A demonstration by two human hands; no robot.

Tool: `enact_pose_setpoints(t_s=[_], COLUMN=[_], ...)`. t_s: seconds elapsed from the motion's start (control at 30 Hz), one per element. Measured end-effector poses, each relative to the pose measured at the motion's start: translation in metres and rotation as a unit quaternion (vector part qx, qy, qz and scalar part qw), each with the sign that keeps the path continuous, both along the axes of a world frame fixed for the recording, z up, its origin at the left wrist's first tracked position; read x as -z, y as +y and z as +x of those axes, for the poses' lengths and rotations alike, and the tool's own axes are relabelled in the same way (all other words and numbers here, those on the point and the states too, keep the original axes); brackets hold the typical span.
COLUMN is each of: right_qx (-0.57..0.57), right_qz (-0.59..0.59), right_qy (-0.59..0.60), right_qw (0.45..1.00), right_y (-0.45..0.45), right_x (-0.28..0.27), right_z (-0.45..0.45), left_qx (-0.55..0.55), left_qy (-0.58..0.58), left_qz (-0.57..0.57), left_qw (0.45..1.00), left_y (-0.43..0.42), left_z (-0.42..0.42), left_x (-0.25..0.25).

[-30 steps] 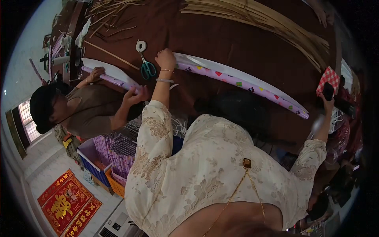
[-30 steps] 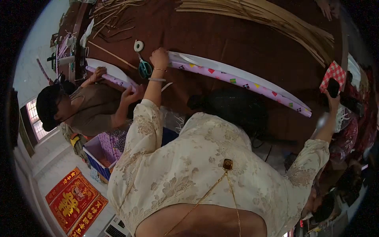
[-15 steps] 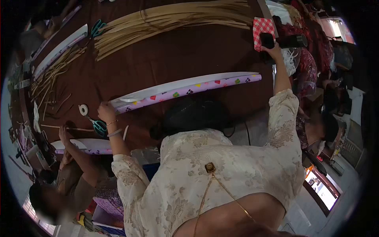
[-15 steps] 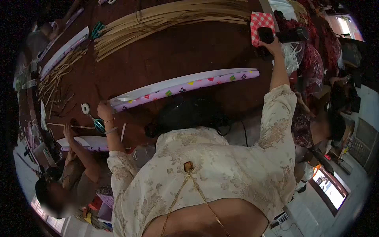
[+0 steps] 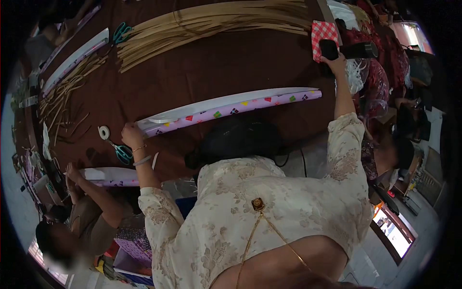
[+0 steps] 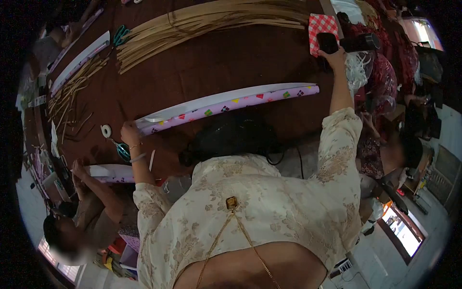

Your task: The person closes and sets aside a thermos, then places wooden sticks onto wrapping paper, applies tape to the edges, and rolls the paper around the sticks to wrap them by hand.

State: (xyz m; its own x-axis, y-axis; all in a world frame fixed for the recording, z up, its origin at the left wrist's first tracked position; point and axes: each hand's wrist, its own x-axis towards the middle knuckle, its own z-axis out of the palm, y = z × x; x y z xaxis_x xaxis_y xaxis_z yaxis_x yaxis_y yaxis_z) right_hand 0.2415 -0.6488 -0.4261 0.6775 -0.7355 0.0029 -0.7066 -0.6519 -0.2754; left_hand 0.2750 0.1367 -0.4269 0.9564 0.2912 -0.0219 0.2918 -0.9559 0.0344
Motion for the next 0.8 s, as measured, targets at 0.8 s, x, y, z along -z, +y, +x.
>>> enact_pose_setpoints(t_s=[0.8], right_qx=[0.023], right_qz=[-0.170], right_qy=[-0.028], right_qw=[0.985], right_y=[0.070], right_x=[-0.024], right_z=[-0.004], left_qx=[0.025], left_qy=[-0.007], left_qz=[0.018], left_qw=[0.999], left_y=[0.002], left_z=[0.000], left_x=[0.000])
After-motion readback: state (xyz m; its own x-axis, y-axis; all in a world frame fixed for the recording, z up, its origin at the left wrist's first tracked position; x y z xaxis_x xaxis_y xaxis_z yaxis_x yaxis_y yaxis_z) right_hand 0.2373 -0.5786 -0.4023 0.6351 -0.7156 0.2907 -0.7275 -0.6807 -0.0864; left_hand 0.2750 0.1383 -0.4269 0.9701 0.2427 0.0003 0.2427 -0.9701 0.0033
